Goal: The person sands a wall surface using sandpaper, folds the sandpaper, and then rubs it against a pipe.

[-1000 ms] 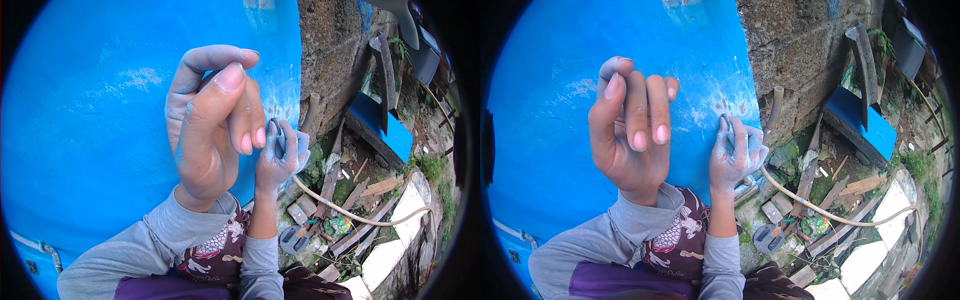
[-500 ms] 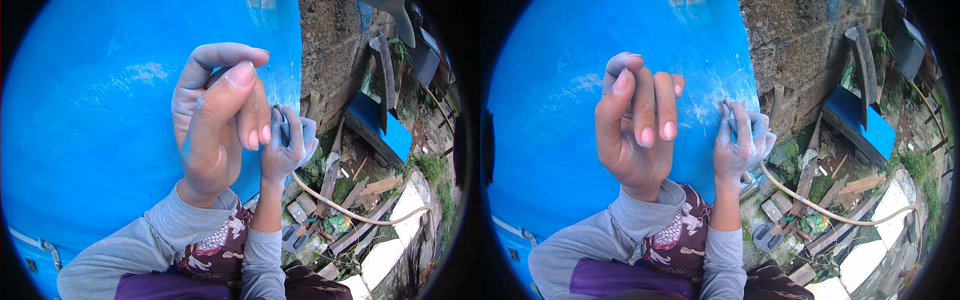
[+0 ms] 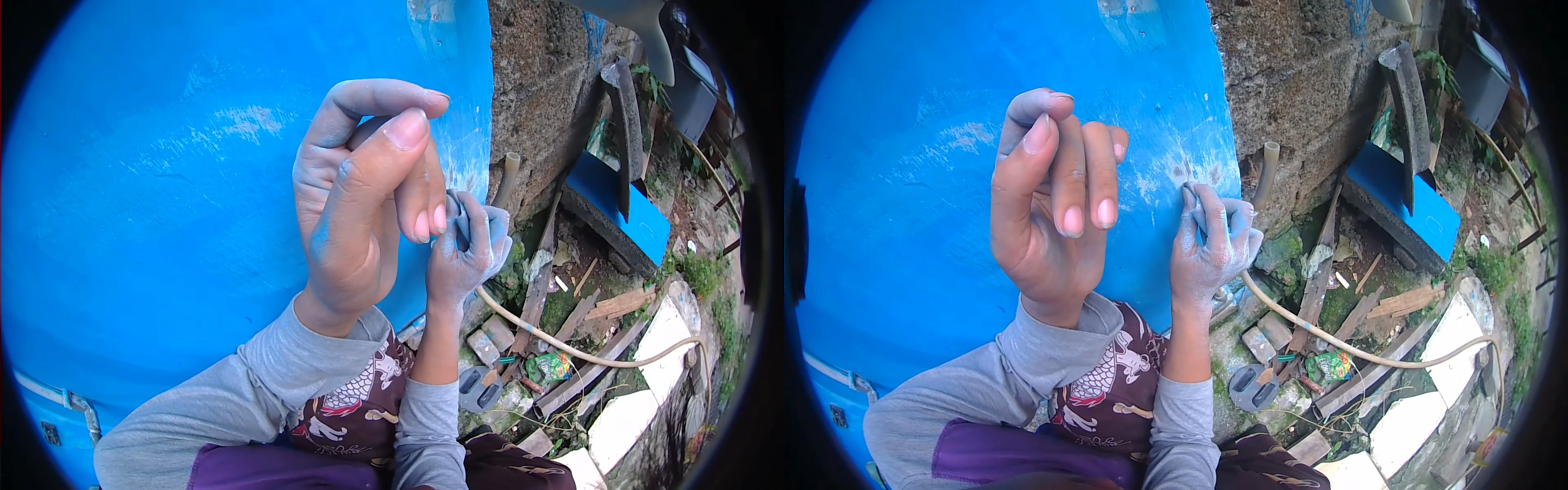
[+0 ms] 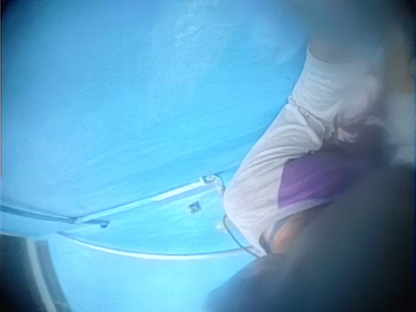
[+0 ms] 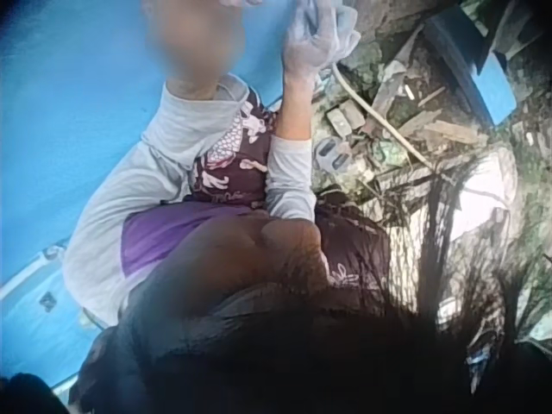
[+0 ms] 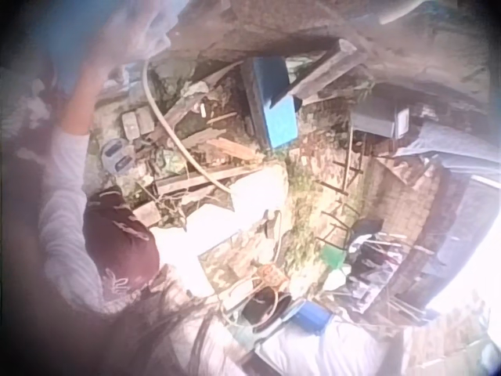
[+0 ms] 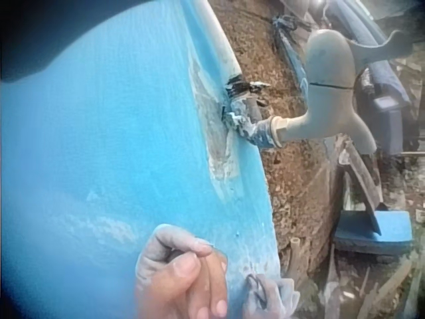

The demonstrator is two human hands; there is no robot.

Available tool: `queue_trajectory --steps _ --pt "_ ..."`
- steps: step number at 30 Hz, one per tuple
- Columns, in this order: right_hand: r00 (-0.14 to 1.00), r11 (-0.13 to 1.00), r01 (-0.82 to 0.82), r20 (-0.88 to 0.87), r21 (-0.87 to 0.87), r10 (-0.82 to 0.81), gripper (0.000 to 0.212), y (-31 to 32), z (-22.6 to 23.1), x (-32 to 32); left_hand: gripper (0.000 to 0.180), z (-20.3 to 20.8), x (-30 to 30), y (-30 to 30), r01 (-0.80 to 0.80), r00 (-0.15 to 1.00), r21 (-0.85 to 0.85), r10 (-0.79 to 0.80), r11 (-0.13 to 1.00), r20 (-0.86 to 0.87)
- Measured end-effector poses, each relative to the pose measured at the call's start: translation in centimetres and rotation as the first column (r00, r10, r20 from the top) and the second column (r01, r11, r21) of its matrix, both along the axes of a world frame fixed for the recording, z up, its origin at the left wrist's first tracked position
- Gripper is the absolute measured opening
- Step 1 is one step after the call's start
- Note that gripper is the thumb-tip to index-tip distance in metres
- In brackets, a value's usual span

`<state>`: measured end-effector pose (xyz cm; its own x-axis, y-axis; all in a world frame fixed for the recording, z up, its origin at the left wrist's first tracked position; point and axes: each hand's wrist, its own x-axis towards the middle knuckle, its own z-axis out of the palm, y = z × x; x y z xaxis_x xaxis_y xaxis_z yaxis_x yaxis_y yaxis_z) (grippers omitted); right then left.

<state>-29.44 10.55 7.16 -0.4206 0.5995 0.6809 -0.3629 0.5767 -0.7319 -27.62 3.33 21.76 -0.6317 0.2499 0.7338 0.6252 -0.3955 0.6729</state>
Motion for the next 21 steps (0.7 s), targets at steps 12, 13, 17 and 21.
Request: queue_trajectory --steps 12,13,17,21 --pt "0.999 0.996 -0.018 0.049 -0.087 0.023 0.015 -0.4 0.4 0.4 0.03 0.0 0.0 -0.1 0.017 1.0 0.007 -0.017 1.0 0.004" --pt "0.998 0.996 -0.021 0.05 -0.089 0.025 0.015 -0.1 1.0 0.2 0.03 0.0 -0.1 -0.1 0.023 1.0 0.004 -0.023 1.0 0.0" --pt "0.994 0.996 -0.082 -0.072 -0.038 0.079 0.014 0.6 2.4 0.1 0.028 0.2 0.2 0.2 0.012 1.0 -0.001 -0.012 1.0 -0.015" --pt "0.998 0.988 -0.058 -0.031 -0.145 0.054 0.013 -0.3 0.4 -0.1 0.022 0.1 0.3 0.6 -0.003 1.0 0.083 0.0 0.997 0.031"
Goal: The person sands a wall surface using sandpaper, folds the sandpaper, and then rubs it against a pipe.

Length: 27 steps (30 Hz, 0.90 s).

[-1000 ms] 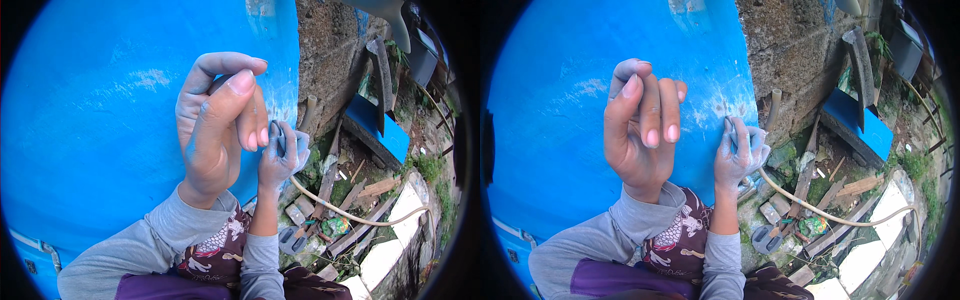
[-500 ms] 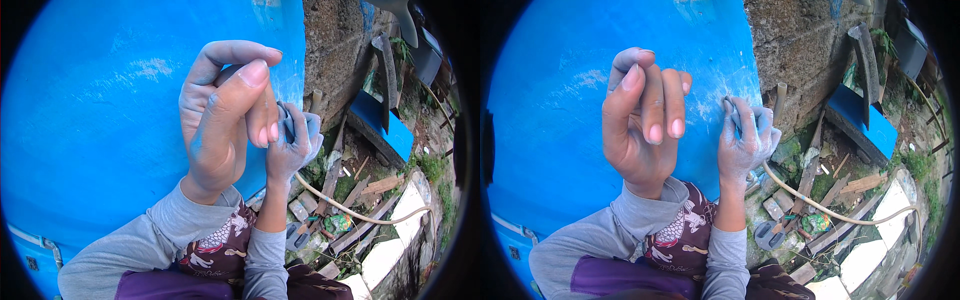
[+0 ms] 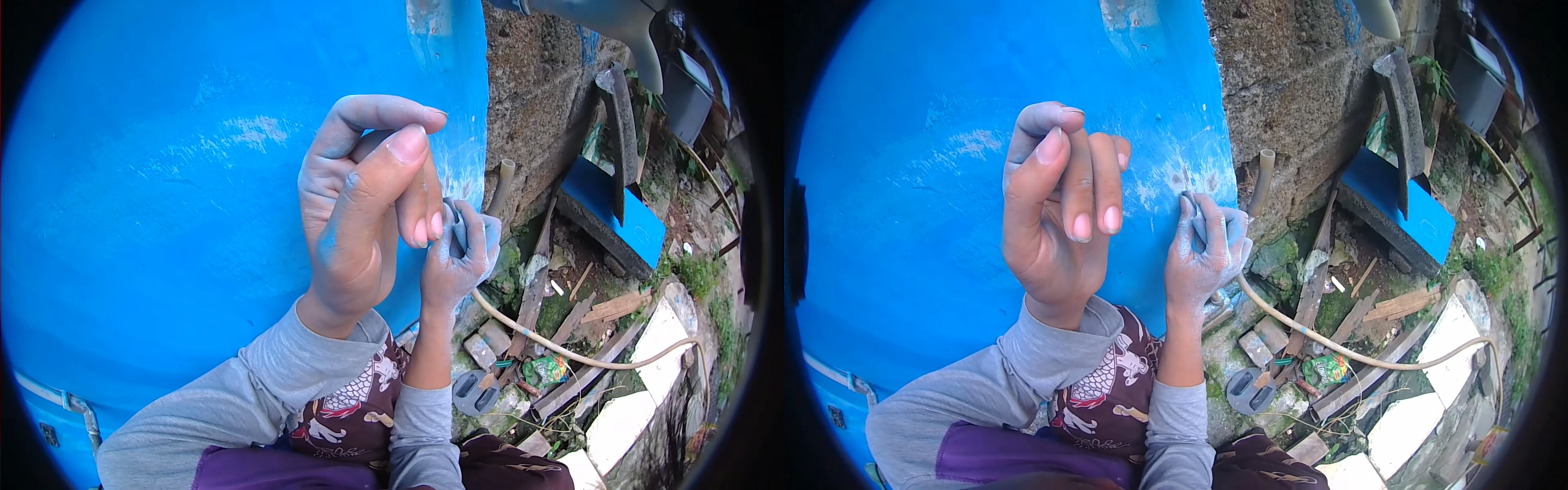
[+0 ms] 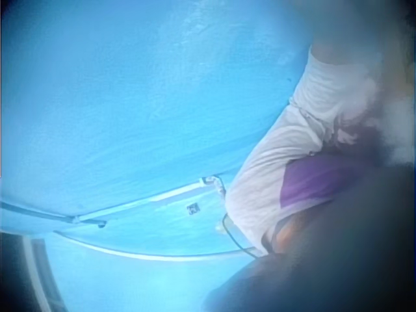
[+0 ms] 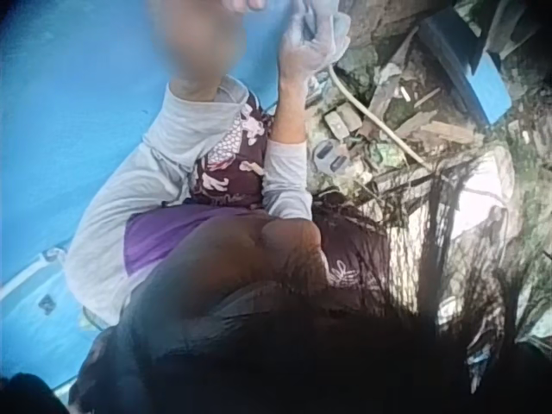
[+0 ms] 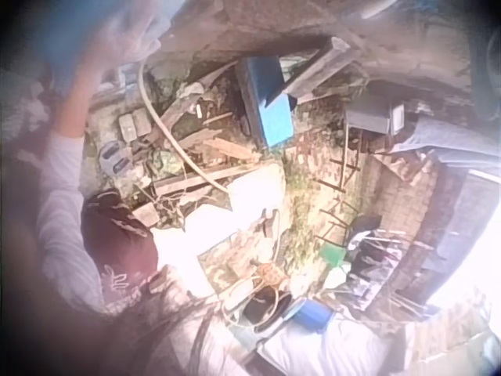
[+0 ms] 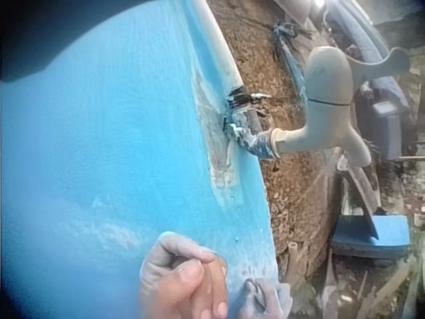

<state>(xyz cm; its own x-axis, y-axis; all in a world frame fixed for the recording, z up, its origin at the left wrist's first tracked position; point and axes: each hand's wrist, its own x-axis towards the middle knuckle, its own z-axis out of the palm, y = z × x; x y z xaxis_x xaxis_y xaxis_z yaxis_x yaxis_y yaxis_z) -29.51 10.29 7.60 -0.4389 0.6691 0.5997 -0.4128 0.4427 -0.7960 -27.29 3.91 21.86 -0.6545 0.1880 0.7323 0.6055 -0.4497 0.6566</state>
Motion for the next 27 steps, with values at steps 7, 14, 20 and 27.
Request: queue_trajectory --steps 7,14,20,27 --pt "0.999 0.99 0.031 0.031 0.139 -0.035 0.013 1.2 1.6 0.1 0.017 0.0 0.2 0.2 -0.014 1.0 0.064 0.012 0.998 0.025" --pt "1.0 0.998 -0.004 0.02 0.066 0.003 0.014 0.7 1.1 0.1 0.022 0.2 0.2 -0.2 -0.082 0.997 -0.047 0.082 0.996 0.002" --pt "1.0 1.0 -0.004 0.028 0.009 0.004 0.014 -0.6 -1.0 0.3 0.017 0.1 0.2 0.2 -0.033 0.999 0.08 0.03 0.996 0.038" --pt "0.999 0.999 0.016 -0.035 0.046 -0.015 0.015 0.0 1.7 -0.1 0.022 0.3 0.3 -0.2 -0.058 0.998 -0.041 0.059 0.997 0.016"
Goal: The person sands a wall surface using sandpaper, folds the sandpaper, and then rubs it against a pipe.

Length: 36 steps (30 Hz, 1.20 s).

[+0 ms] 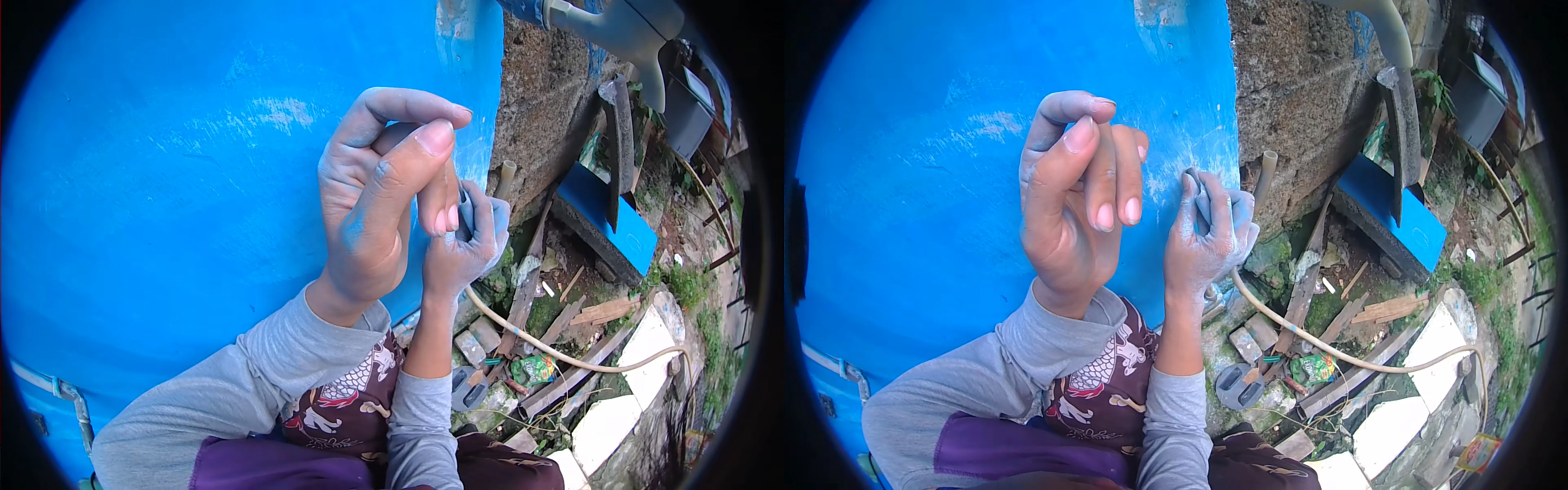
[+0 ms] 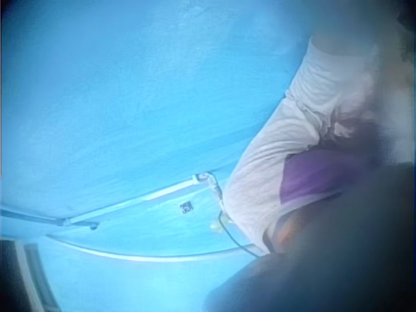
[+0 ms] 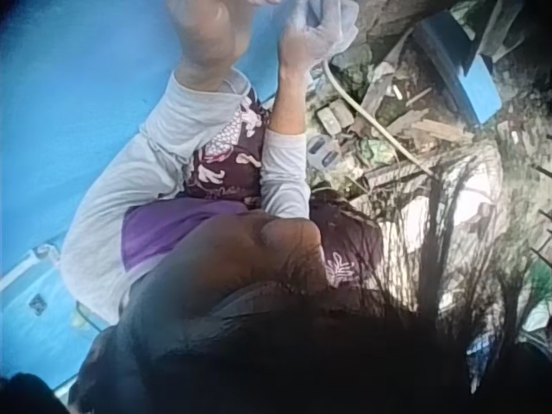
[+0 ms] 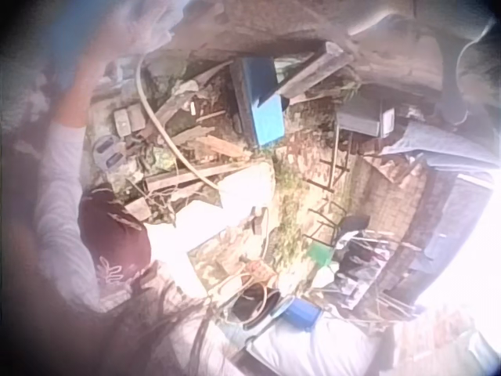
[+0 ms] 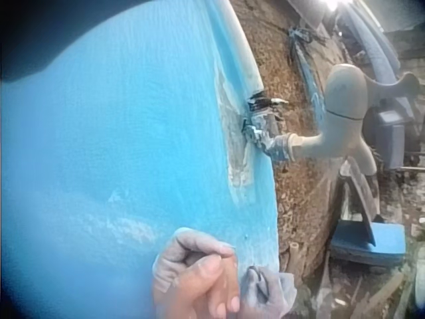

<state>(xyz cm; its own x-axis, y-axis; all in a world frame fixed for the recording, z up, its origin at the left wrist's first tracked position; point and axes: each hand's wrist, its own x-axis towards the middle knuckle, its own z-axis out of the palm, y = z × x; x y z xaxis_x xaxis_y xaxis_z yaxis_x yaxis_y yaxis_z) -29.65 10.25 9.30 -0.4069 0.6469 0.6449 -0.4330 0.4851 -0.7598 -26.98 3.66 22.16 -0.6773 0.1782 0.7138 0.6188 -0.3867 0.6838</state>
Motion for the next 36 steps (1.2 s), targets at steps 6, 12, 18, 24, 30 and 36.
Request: queue_trajectory --steps 6,12,18,24,30,36 --pt "0.999 0.997 0.033 0.024 -0.07 -0.032 0.015 -1.2 -2.9 0.3 0.023 -0.1 -0.1 0.0 -0.004 1.0 0.027 0.004 1.0 -0.005" --pt "0.999 1.0 0.017 0.046 -0.005 -0.017 0.012 0.3 -0.8 -0.1 0.023 -0.1 0.0 0.0 0.006 1.0 0.027 -0.006 1.0 -0.01" --pt "0.996 0.999 -0.003 0.091 -0.043 0.007 0.014 -0.6 -2.2 0.9 0.024 -0.3 -0.1 -0.1 0.003 1.0 0.028 -0.003 1.0 -0.003" --pt "0.997 1.0 0.005 0.081 0.011 -0.006 0.013 0.9 -0.2 0.0 0.024 -0.2 -0.1 0.0 0.005 1.0 0.021 -0.005 1.0 -0.012" --pt "0.993 0.992 -0.079 0.084 -0.096 0.088 0.012 -0.4 -0.9 1.1 0.025 -0.1 -0.1 -0.1 0.019 1.0 0.042 -0.019 0.999 -0.006" --pt "0.998 0.998 -0.013 0.065 -0.064 0.017 0.012 -0.6 -0.4 0.6 0.025 -0.3 -0.3 0.0 0.023 0.999 0.017 -0.022 1.0 -0.022"
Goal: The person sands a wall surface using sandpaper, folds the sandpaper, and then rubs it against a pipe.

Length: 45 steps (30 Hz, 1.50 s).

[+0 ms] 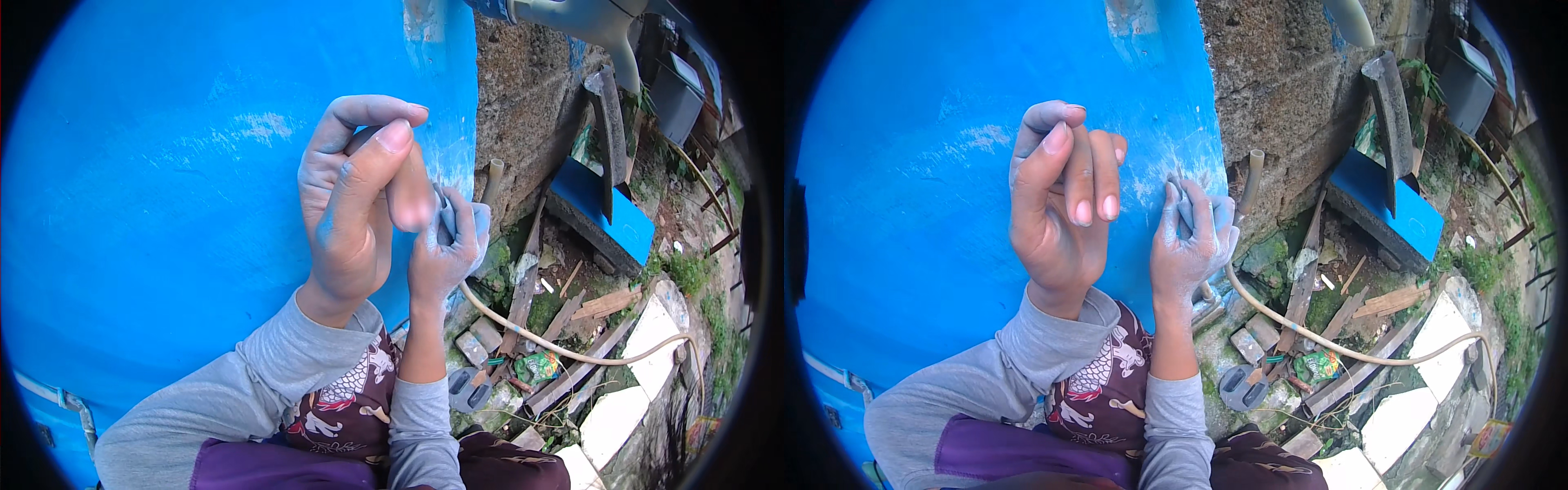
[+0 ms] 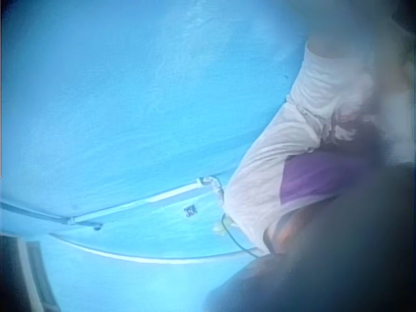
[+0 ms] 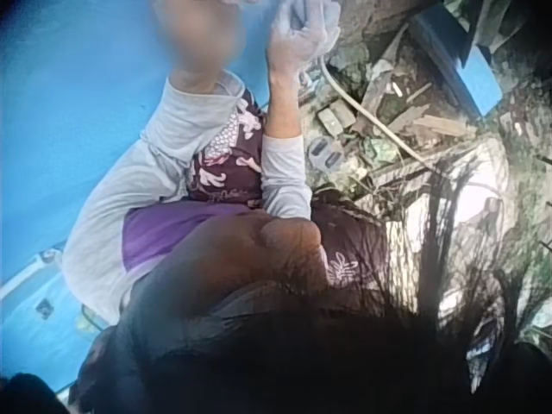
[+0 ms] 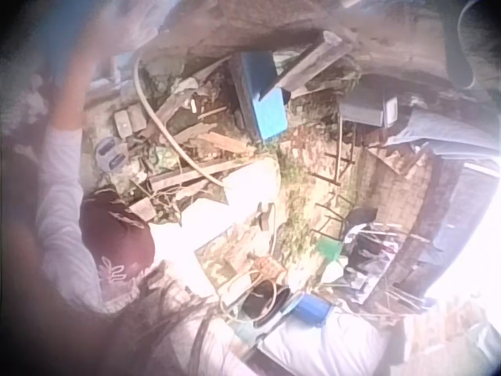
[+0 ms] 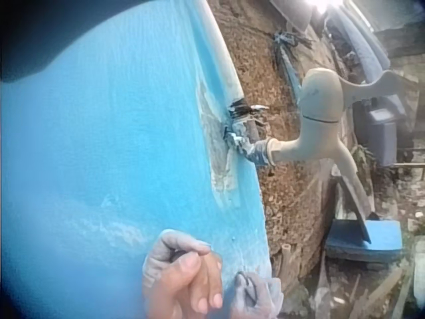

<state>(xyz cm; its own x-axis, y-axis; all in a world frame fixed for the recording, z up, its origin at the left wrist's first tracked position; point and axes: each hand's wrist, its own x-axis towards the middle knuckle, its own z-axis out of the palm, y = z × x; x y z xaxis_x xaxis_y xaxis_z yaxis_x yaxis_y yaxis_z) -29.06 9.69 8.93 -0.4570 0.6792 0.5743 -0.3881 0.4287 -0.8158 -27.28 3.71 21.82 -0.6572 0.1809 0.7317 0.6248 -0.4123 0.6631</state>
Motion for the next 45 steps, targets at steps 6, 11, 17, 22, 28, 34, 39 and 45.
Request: queue_trajectory --steps 6,11,17,22,28,34,39,45 --pt "1.0 1.0 -0.007 -0.009 -0.023 0.006 0.012 -0.3 -0.7 -0.2 0.025 0.1 0.1 0.0 0.007 1.0 0.017 -0.007 1.0 -0.001" --pt "1.0 1.0 -0.02 -0.013 -0.009 0.02 0.012 0.6 0.2 -0.4 0.025 0.1 0.1 0.1 -0.003 1.0 -0.022 0.002 1.0 -0.017" --pt "1.0 0.999 -0.001 0.029 0.044 0.0 0.012 -0.1 -0.1 0.1 0.018 0.1 0.3 0.2 0.034 0.999 0.112 -0.037 0.993 0.03" --pt "0.999 1.0 -0.008 0.033 -0.006 0.008 0.01 1.1 0.7 -0.6 0.025 -0.1 0.0 0.0 0.017 1.0 -0.026 -0.017 1.0 -0.005" --pt "0.997 0.999 -0.011 0.075 0.043 0.008 0.011 -0.6 -0.5 0.7 0.018 0.1 0.2 0.1 0.04 0.999 0.111 -0.041 0.993 0.015" --pt "1.0 1.0 -0.006 0.004 0.015 0.006 0.012 0.5 0.1 -0.2 0.025 0.0 0.1 0.1 0.001 1.0 -0.023 -0.001 1.0 0.006" --pt "0.999 1.0 0.002 0.041 0.024 -0.003 0.009 -1.3 -1.2 1.3 0.025 0.0 0.1 -0.2 -0.013 1.0 -0.005 0.013 1.0 0.017" --pt "0.998 0.996 -0.038 0.043 0.084 0.035 0.012 0.7 -0.4 0.7 0.024 0.0 0.1 0.1 -0.004 1.0 -0.012 0.005 1.0 0.011"
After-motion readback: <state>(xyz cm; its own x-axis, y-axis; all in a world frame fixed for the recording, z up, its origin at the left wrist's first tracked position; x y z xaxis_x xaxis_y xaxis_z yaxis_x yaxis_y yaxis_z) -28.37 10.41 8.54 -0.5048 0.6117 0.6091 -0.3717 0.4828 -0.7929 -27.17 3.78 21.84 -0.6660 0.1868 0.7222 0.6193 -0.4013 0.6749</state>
